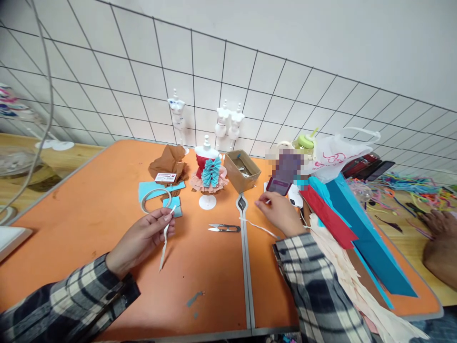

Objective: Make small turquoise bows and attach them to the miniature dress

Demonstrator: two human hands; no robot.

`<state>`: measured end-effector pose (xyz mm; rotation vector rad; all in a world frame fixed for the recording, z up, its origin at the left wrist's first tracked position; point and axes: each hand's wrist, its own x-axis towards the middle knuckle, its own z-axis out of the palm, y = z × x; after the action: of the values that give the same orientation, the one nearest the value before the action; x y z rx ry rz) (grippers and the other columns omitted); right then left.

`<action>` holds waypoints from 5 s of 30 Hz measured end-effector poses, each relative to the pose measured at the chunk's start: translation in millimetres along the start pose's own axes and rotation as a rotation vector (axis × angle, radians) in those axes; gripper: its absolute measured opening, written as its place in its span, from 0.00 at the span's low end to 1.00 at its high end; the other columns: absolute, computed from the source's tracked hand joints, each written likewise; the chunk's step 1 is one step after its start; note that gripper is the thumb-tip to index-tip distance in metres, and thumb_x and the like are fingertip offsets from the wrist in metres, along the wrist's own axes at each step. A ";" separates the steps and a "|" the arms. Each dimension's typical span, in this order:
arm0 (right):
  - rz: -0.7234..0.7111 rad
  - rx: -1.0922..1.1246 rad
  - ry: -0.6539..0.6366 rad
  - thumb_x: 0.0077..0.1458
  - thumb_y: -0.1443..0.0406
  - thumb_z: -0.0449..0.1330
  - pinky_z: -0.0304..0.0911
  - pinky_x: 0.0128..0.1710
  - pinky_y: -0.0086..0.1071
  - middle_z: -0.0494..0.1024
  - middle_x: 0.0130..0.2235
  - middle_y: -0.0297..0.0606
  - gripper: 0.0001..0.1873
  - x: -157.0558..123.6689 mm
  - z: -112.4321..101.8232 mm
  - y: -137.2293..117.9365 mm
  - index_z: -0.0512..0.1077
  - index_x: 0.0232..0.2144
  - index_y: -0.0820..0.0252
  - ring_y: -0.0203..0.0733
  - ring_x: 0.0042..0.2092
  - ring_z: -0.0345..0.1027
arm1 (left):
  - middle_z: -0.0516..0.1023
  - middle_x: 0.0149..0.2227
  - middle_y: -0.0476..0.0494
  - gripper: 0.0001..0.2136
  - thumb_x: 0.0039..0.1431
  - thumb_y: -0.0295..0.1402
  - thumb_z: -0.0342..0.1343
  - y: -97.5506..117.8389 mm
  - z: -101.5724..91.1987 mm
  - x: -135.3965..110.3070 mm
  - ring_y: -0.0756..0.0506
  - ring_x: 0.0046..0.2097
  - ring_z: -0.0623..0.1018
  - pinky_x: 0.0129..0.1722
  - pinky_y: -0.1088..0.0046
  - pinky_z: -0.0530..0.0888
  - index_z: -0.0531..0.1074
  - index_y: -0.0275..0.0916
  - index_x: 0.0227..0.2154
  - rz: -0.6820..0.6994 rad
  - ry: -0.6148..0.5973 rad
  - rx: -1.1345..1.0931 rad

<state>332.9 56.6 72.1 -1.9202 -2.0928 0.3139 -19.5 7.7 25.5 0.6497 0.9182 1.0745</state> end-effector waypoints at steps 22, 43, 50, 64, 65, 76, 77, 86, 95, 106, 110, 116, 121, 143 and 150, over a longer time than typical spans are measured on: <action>-0.022 1.047 -0.001 0.46 0.65 0.64 0.63 0.33 0.31 0.77 0.31 0.36 0.05 -57.1 96.0 -131.5 0.77 0.28 0.60 0.35 0.30 0.64 | 0.74 0.31 0.51 0.24 0.57 0.34 0.59 -31.7 20.0 -16.4 0.50 0.30 0.76 0.31 0.74 0.74 0.58 0.41 0.54 0.302 -0.095 0.475; 0.059 1.194 -0.152 0.47 0.62 0.64 0.60 0.30 0.29 0.75 0.32 0.36 0.09 -61.3 100.6 -135.3 0.74 0.32 0.60 0.34 0.30 0.64 | 0.76 0.27 0.54 0.22 0.53 0.34 0.65 -14.1 18.0 -12.1 0.52 0.28 0.73 0.30 0.76 0.70 0.60 0.41 0.46 0.052 -0.192 0.229; 0.107 1.194 -0.143 0.47 0.62 0.63 0.55 0.22 0.25 0.73 0.31 0.33 0.11 -62.9 96.6 -136.5 0.71 0.33 0.59 0.31 0.26 0.60 | 0.75 0.26 0.55 0.21 0.53 0.34 0.65 -14.0 20.8 -15.3 0.52 0.27 0.72 0.29 0.76 0.70 0.60 0.42 0.46 0.054 -0.179 0.280; 0.200 1.608 -0.271 0.51 0.50 0.61 0.55 0.18 0.24 0.76 0.42 0.38 0.26 -60.9 91.3 -124.1 0.70 0.50 0.54 0.30 0.25 0.63 | 0.75 0.27 0.54 0.19 0.54 0.33 0.64 -11.9 20.7 -20.2 0.52 0.27 0.74 0.29 0.76 0.70 0.63 0.42 0.45 0.173 -0.172 0.411; 0.184 1.664 -0.261 0.51 0.49 0.61 0.58 0.20 0.24 0.74 0.47 0.40 0.29 -60.4 90.3 -121.9 0.68 0.54 0.50 0.32 0.29 0.66 | 0.74 0.26 0.55 0.20 0.54 0.33 0.64 -10.3 20.9 -19.6 0.53 0.26 0.73 0.28 0.77 0.70 0.62 0.42 0.45 0.125 -0.178 0.313; -0.059 1.491 -0.242 0.45 0.56 0.69 0.66 0.47 0.37 0.79 0.35 0.36 0.11 -64.2 106.5 -137.1 0.78 0.28 0.55 0.42 0.40 0.72 | 0.76 0.31 0.51 0.24 0.44 0.26 0.72 -14.3 22.1 -20.5 0.57 0.24 0.74 0.25 0.86 0.72 0.69 0.40 0.44 -0.298 -0.221 -0.183; -0.031 1.509 -0.247 0.44 0.55 0.70 0.67 0.45 0.37 0.79 0.34 0.35 0.12 -65.0 107.3 -138.0 0.77 0.27 0.55 0.41 0.38 0.71 | 0.76 0.31 0.51 0.24 0.43 0.26 0.72 -15.5 21.7 -20.4 0.57 0.24 0.74 0.25 0.87 0.72 0.69 0.40 0.43 -0.321 -0.232 -0.199; 0.032 1.741 -0.327 0.38 0.52 0.72 0.65 0.45 0.39 0.78 0.33 0.37 0.19 -63.3 72.5 -113.7 0.69 0.23 0.57 0.41 0.35 0.71 | 0.76 0.35 0.44 0.17 0.53 0.39 0.66 -24.5 13.1 -14.9 0.48 0.37 0.77 0.39 0.72 0.74 0.70 0.38 0.43 -0.180 -0.326 0.056; 0.213 0.900 -0.600 0.43 0.57 0.68 0.60 0.27 0.28 0.73 0.23 0.32 0.17 -15.7 43.8 -10.7 0.69 0.30 0.62 0.34 0.25 0.66 | 0.79 0.39 0.39 0.06 0.59 0.31 0.56 -36.7 31.7 -27.4 0.40 0.44 0.75 0.47 0.62 0.69 0.75 0.44 0.38 0.607 -0.996 1.108; 0.305 0.494 -0.536 0.42 0.67 0.67 0.48 0.19 0.23 0.61 0.16 0.20 0.19 0.3 65.9 11.1 0.56 0.25 0.56 0.29 0.18 0.56 | 0.77 0.39 0.42 0.07 0.61 0.27 0.51 -32.9 8.2 -4.7 0.43 0.43 0.74 0.46 0.66 0.67 0.74 0.42 0.34 0.663 -0.661 1.356; 0.314 0.439 -0.554 0.45 0.66 0.66 0.48 0.18 0.25 0.63 0.15 0.22 0.20 3.8 64.9 12.5 0.54 0.26 0.55 0.31 0.17 0.56 | 0.77 0.36 0.42 0.09 0.63 0.27 0.49 -33.6 7.5 -1.8 0.43 0.41 0.74 0.43 0.67 0.67 0.74 0.41 0.34 0.629 -0.584 1.440; 0.282 0.349 -0.547 0.49 0.68 0.63 0.50 0.20 0.26 0.67 0.16 0.25 0.12 8.6 60.9 8.8 0.60 0.27 0.56 0.33 0.18 0.59 | 0.77 0.36 0.42 0.09 0.64 0.27 0.49 -35.5 6.8 0.1 0.43 0.40 0.74 0.41 0.67 0.66 0.74 0.40 0.34 0.632 -0.534 1.505; 0.073 0.088 -0.260 0.55 0.65 0.59 0.50 0.28 0.29 0.75 0.27 0.32 0.03 -7.1 49.3 -8.8 0.71 0.34 0.56 0.37 0.30 0.67 | 0.76 0.35 0.44 0.09 0.63 0.26 0.49 -37.1 4.3 2.0 0.44 0.40 0.73 0.41 0.68 0.67 0.74 0.40 0.34 0.656 -0.527 1.534; -0.154 -0.035 -0.105 0.61 0.61 0.53 0.58 0.36 0.31 0.78 0.35 0.38 0.12 -39.1 62.2 4.3 0.77 0.37 0.55 0.43 0.40 0.71 | 0.75 0.36 0.45 0.08 0.64 0.27 0.49 -38.6 3.5 2.6 0.45 0.41 0.73 0.42 0.68 0.67 0.73 0.40 0.35 0.614 -0.523 1.568; 0.364 0.550 -0.357 0.49 0.57 0.60 0.60 0.22 0.27 0.67 0.19 0.30 0.12 -18.7 78.2 8.6 0.71 0.24 0.61 0.34 0.20 0.63 | 0.74 0.36 0.44 0.08 0.64 0.26 0.48 -38.0 4.1 2.0 0.45 0.40 0.73 0.41 0.68 0.67 0.73 0.40 0.34 0.617 -0.532 1.546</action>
<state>315.0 41.1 -5.3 -1.9690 -1.5730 1.2457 1.4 -4.1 -4.3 2.4750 0.9634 0.4265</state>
